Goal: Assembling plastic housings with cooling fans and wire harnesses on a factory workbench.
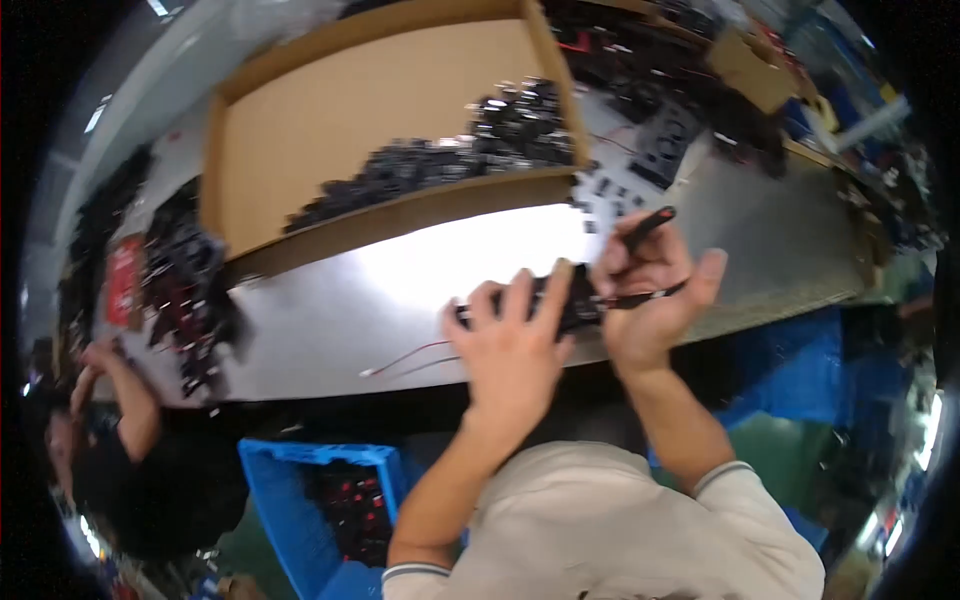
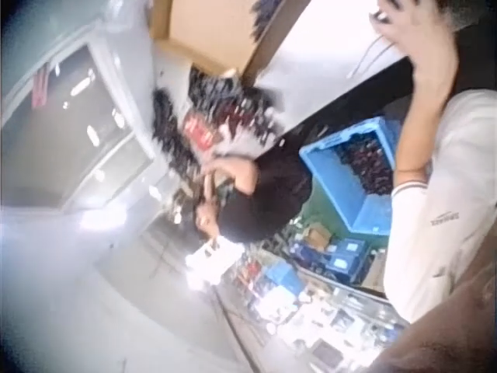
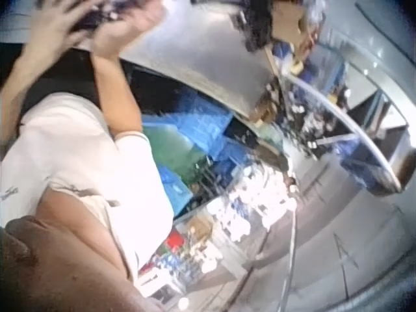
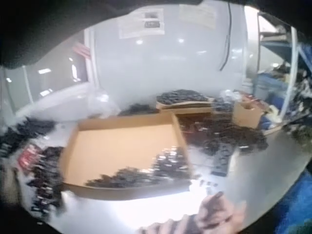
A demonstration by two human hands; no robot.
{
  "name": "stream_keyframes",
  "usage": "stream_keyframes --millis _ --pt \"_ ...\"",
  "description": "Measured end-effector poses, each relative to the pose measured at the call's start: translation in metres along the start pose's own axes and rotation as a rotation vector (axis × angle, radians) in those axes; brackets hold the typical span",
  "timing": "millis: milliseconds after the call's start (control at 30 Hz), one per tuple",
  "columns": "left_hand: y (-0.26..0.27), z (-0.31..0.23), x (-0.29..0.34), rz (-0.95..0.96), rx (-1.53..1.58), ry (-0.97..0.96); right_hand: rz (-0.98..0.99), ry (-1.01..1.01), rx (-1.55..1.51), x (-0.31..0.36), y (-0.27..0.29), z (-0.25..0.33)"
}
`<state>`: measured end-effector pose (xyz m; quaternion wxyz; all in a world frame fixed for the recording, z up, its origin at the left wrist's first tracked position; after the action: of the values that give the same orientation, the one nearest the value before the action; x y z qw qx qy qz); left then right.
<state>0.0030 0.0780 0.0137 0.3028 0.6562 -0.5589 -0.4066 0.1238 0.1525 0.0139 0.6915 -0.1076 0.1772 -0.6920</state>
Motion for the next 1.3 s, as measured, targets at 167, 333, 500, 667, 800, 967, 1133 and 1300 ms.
stream_keyframes --millis 167,333,500,667,800,967,1133,1300 --pt "0.007 0.029 0.006 0.056 0.06 0.007 0.239 -0.138 -0.136 -0.042 0.022 0.022" --pt "0.1 0.114 0.018 0.034 -0.1 0.073 0.309 0.271 0.796 -0.056 0.103 0.061" --pt "0.226 0.18 0.001 -0.084 -0.212 0.076 0.223 0.47 1.654 -0.053 0.165 0.069" --pt "0.278 0.212 -0.052 0.117 -0.787 0.26 0.218 0.452 1.676 -0.059 0.208 0.053" --pt "0.267 0.225 -0.061 -0.002 -0.757 0.175 0.25 0.476 1.539 -0.074 0.187 0.045" --pt "0.091 0.094 -0.106 0.13 0.925 0.202 0.207 0.479 1.526 -0.065 0.202 0.066" --pt "-0.053 -0.035 -0.134 0.497 1.311 0.247 0.235 0.464 1.44 -0.066 0.195 0.062" --pt "-0.085 -0.105 -0.196 0.0 0.196 -0.4 0.213 0.481 1.417 -0.067 0.195 0.064"
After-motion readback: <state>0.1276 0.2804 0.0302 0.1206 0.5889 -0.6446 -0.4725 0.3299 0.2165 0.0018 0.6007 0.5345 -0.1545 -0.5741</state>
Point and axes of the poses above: each hand's wrist, its own x-axis away from the middle knuckle, its own y-axis out of the back of the hand, z = x × y, the point moved 9 cm from there along -x, towards the middle knuckle, and after that the axes turned 8 degrees about x, right-handed, at the moved point
